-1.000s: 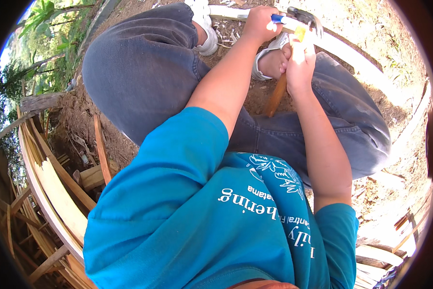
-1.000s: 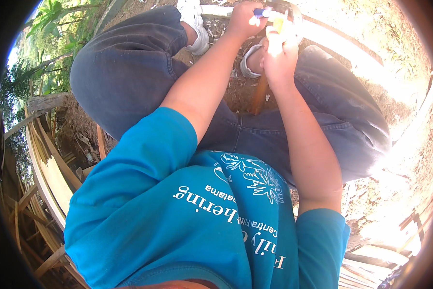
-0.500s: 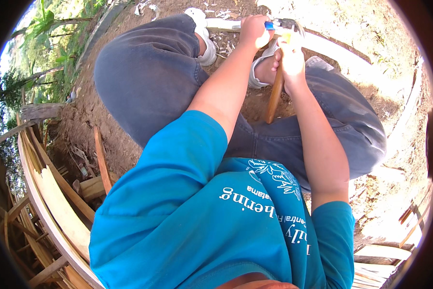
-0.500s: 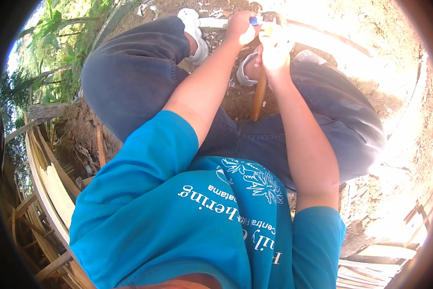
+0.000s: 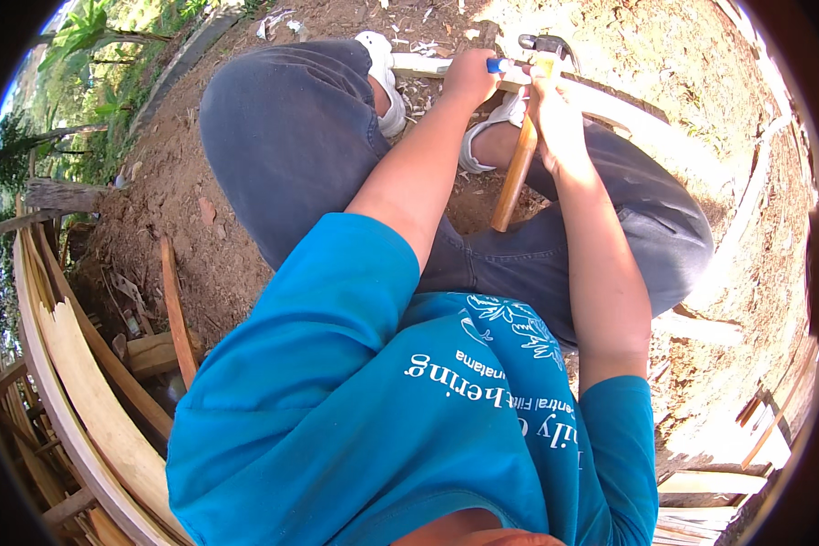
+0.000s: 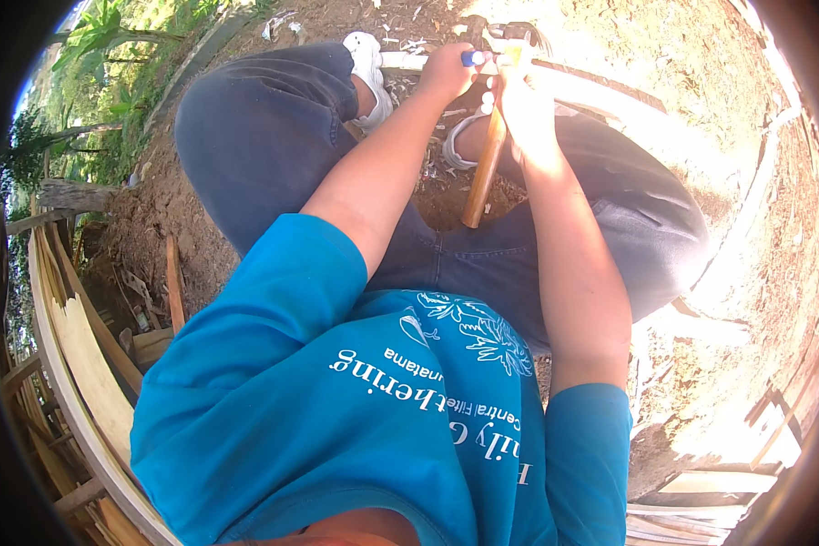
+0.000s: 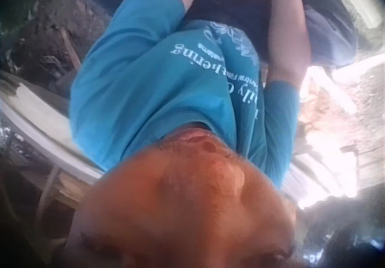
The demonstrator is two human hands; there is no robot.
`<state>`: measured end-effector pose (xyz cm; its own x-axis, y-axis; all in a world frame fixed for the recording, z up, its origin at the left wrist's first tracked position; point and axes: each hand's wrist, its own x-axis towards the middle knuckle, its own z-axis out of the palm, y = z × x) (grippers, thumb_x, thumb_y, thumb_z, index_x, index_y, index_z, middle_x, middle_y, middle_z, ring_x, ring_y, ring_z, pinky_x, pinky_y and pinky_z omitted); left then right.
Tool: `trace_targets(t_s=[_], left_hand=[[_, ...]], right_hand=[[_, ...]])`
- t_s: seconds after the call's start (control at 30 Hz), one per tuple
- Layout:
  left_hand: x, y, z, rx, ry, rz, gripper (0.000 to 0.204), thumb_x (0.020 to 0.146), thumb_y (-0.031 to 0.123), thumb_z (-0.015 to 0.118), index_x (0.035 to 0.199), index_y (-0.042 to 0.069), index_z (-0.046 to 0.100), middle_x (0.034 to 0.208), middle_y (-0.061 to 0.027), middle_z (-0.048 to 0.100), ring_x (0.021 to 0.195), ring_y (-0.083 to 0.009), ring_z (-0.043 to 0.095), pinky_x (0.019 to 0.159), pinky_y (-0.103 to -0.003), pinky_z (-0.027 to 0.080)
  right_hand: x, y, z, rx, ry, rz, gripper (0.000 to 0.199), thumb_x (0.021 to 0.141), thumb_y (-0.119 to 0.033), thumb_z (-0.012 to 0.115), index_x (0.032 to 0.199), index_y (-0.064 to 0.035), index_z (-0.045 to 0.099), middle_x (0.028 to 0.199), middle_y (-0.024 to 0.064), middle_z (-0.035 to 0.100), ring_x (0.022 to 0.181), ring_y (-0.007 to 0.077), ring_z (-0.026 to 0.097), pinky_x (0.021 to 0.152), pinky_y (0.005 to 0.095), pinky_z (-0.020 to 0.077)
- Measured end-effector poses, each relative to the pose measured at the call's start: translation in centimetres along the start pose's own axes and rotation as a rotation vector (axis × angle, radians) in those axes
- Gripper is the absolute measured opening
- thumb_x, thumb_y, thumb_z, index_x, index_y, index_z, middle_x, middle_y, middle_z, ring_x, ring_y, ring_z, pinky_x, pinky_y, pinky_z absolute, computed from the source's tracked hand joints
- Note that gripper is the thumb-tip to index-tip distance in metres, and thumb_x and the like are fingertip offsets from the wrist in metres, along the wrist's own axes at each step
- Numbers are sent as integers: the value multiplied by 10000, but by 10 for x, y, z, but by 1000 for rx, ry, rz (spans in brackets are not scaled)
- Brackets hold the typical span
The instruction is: The person uses a hand tool to shave and shape a thin piece of wood, repeatedly drawing the blade along the surface and turning the piece over to work on different sides.
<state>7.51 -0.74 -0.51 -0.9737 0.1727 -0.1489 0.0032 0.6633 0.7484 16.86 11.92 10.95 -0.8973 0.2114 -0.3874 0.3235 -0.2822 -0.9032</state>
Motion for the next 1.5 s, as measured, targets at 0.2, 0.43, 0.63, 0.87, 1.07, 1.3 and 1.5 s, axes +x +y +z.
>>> trace_targets(t_s=[0.2,0.43,0.63,0.87,1.07,1.3,1.5], left_hand=[[19,-9,11,-13,140,160,277,781,215,812,1018,80,760,965,-210,728,928,-400,695,837,-484,556],[34,-12,34,-35,183,316,286,730,245,802,890,32,696,849,-205,689,862,-427,664,788,-496,538],[29,-16,42,-195,269,416,196,714,209,774,783,59,668,785,-170,675,812,-408,651,726,-492,528],[21,-17,25,-236,257,235,200,753,200,788,746,51,654,719,-158,659,679,-348,659,617,-422,502],[22,-16,24,-226,253,268,202,725,213,792,744,47,678,735,-170,666,709,-363,655,645,-434,512],[22,-10,24,-177,208,277,211,710,233,802,771,58,702,787,-169,700,781,-378,681,702,-456,543],[25,-14,29,-126,226,360,214,710,233,805,793,63,705,794,-158,706,788,-372,685,712,-456,548]], right_hand=[[17,-5,-4,-165,137,44,221,1022,-216,624,989,2,613,771,66,624,589,115,539,529,266,454],[27,-15,-16,-100,105,-129,239,1062,-328,603,974,-106,601,609,-61,480,453,34,402,407,218,332],[22,23,-15,-139,98,6,361,1085,-354,558,1259,-38,573,720,-29,463,528,43,409,468,226,342],[19,36,-10,-226,31,-7,303,1073,-335,581,1178,-50,595,685,-32,464,512,45,408,457,230,343],[23,42,-15,-194,116,-96,300,1025,-335,643,1052,-37,669,803,42,657,725,132,597,686,301,492],[32,54,-22,-289,89,-246,247,1064,-289,605,1145,-57,590,697,-28,514,504,39,427,446,226,354],[32,51,-22,-271,89,-231,234,1052,-278,626,1121,-57,591,698,-31,526,505,35,436,444,220,357]])
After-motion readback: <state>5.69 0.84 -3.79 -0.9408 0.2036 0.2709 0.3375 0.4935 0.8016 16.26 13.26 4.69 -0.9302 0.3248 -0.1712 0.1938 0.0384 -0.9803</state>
